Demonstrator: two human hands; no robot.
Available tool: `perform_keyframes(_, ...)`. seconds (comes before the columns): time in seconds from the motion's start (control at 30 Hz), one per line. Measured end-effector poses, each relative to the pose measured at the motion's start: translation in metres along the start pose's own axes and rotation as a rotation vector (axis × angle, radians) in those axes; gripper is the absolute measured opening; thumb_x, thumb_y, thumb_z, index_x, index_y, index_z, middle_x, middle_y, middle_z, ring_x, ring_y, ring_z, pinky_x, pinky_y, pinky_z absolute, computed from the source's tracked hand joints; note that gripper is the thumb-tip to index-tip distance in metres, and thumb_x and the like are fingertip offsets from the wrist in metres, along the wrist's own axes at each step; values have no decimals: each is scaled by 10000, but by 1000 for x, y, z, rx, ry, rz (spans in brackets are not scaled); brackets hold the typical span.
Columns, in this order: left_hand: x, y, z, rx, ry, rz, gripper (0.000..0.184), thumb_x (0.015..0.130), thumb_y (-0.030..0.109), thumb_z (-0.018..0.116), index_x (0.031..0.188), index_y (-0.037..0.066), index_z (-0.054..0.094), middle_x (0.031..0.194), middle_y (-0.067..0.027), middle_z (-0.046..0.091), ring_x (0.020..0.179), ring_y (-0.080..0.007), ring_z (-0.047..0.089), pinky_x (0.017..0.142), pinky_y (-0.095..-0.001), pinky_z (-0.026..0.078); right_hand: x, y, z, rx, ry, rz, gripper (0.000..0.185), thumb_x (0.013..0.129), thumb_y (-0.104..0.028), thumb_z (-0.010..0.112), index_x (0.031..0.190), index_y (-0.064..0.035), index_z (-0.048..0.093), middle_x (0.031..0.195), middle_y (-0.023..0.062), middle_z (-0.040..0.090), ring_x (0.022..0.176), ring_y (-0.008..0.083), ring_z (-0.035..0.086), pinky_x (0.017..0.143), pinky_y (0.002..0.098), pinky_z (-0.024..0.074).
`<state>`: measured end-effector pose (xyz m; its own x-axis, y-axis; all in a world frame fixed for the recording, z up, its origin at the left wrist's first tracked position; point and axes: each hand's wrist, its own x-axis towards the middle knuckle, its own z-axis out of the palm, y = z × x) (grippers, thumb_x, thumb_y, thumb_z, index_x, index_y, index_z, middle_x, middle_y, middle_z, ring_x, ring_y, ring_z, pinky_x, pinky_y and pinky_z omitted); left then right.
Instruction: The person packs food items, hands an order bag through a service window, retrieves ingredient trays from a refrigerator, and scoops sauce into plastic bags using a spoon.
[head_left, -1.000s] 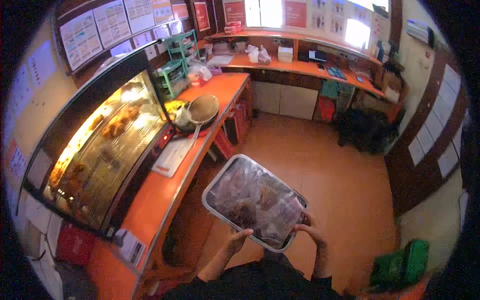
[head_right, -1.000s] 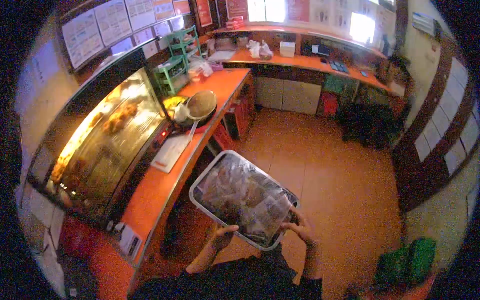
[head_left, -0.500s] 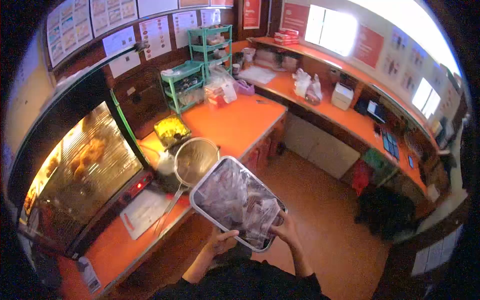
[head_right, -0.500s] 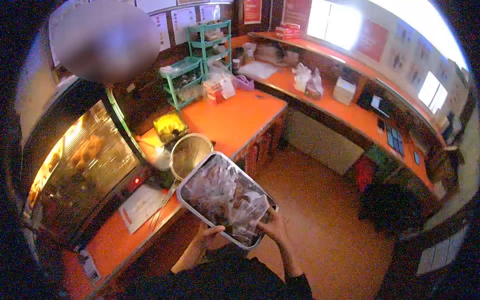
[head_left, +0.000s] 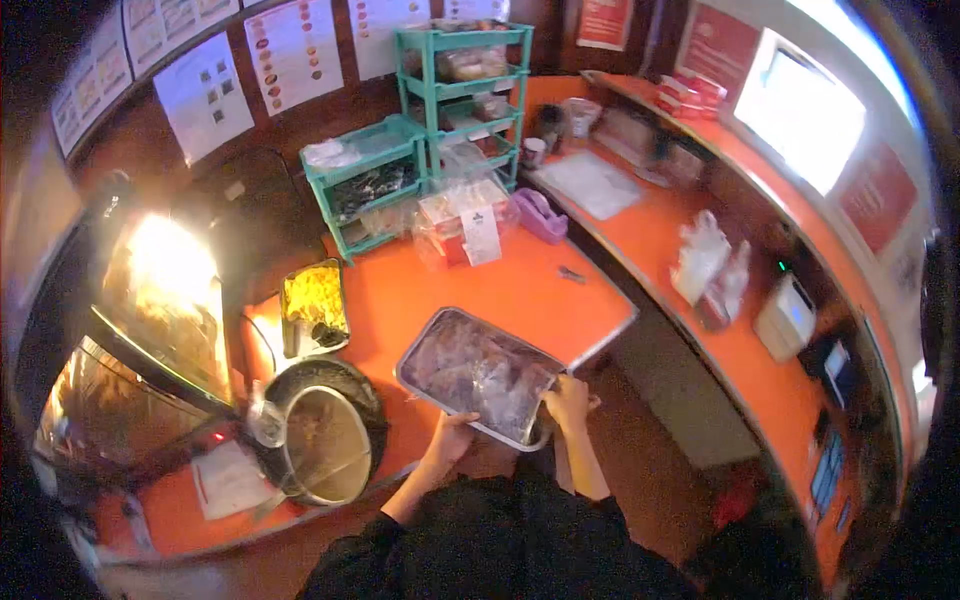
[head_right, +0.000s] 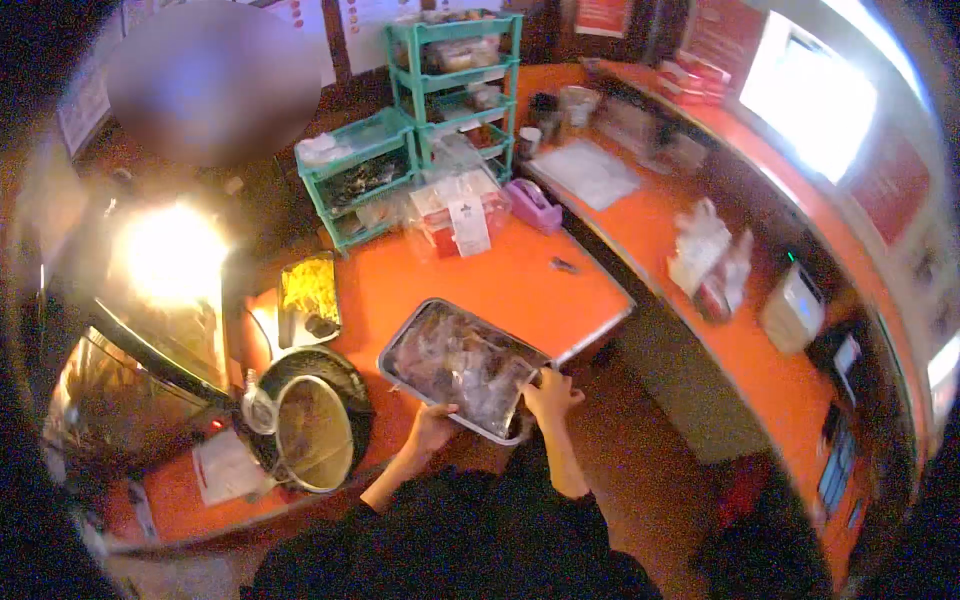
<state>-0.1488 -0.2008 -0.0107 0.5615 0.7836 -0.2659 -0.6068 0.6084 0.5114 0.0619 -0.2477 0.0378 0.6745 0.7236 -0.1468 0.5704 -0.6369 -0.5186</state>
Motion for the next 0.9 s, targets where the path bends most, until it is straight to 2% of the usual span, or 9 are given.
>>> perform_keyframes(0.07, 45, -12, -9, -72, 100, 30, 240, 717, 36, 550, 952, -12, 552, 916, -100, 602, 885, -263, 560, 808, -425, 450, 61, -13, 12, -52, 192, -222, 326, 625, -323, 705, 905, -171, 636, 966, 115, 600, 1013, 349, 478, 799, 678, 242)
perform_keyframes(0.17, 118, -36, -4, -178, 184, 219, 188, 722, 49, 558, 889, -36, 571, 883, -111, 615, 839, -261, 584, 792, -403, 462, 165, -53, 5, -195, 46, -405, 308, 644, -307, 692, 879, -117, 635, 902, 155, 613, 923, 357, 542, 816, 633, 312)
perform_keyframes(0.33, 181, -62, 18, -390, 411, 407, 135, 711, 54, 575, 816, -21, 612, 836, -95, 634, 810, -242, 597, 775, -353, 463, 306, -55, 41, 54, -462, -550, 434, 613, -299, 714, 915, -2, 618, 853, 193, 624, 857, 322, 593, 707, 399, 470)
perform_keyframes(0.5, 201, -81, 31, -433, 614, 513, 97, 705, 44, 567, 782, 2, 608, 754, -81, 615, 752, -228, 591, 763, -344, 463, 340, -63, 27, 14, -720, -569, 425, 612, -279, 722, 930, -16, 620, 889, 208, 616, 814, 328, 601, 700, 410, 464)
perform_keyframes(0.57, 203, -84, 28, -478, 626, 505, 85, 704, 41, 563, 771, 7, 602, 729, -71, 605, 725, -221, 587, 769, -342, 460, 341, -55, 15, 145, -261, -863, 314, 622, -210, 722, 807, 21, 618, 721, 169, 620, 673, 291, 606, 621, 365, 459)
perform_keyframes(0.67, 195, -68, 58, -317, 994, 525, 131, 704, 27, 552, 831, -3, 565, 812, -75, 590, 783, -212, 566, 828, -341, 430, 363, -73, -33, 94, -571, -712, 311, 667, -199, 704, 877, 11, 609, 740, 185, 614, 724, 284, 610, 653, 359, 452)
perform_keyframes(0.73, 189, -67, 40, -369, 641, 902, 294, 703, 12, 552, 993, -10, 507, 1028, -92, 529, 959, -204, 505, 897, -345, 378, 374, -71, -37, 336, -717, -613, 281, 689, -171, 699, 887, 4, 601, 750, 115, 615, 733, 205, 593, 643, 307, 445)
perform_keyframes(0.77, 187, -70, 37, -375, 634, 901, 294, 703, 12, 552, 993, -10, 507, 1028, -92, 529, 959, -204, 505, 897, -345, 378, 378, -69, -33, 525, -841, -528, 266, 706, -159, 691, 905, -8, 597, 771, 77, 609, 739, 171, 576, 649, 289, 443)
perform_keyframes(0.9, 203, -56, 99, 225, 1047, 1055, 557, 730, 86, 558, 1237, 29, 334, 1221, -104, 396, 1153, -209, 365, 948, -354, 330, 354, -88, -56, 950, -1012, -367, 247, 750, -157, 670, 952, -48, 578, 822, -4, 579, 733, 117, 546, 675, 252, 440)
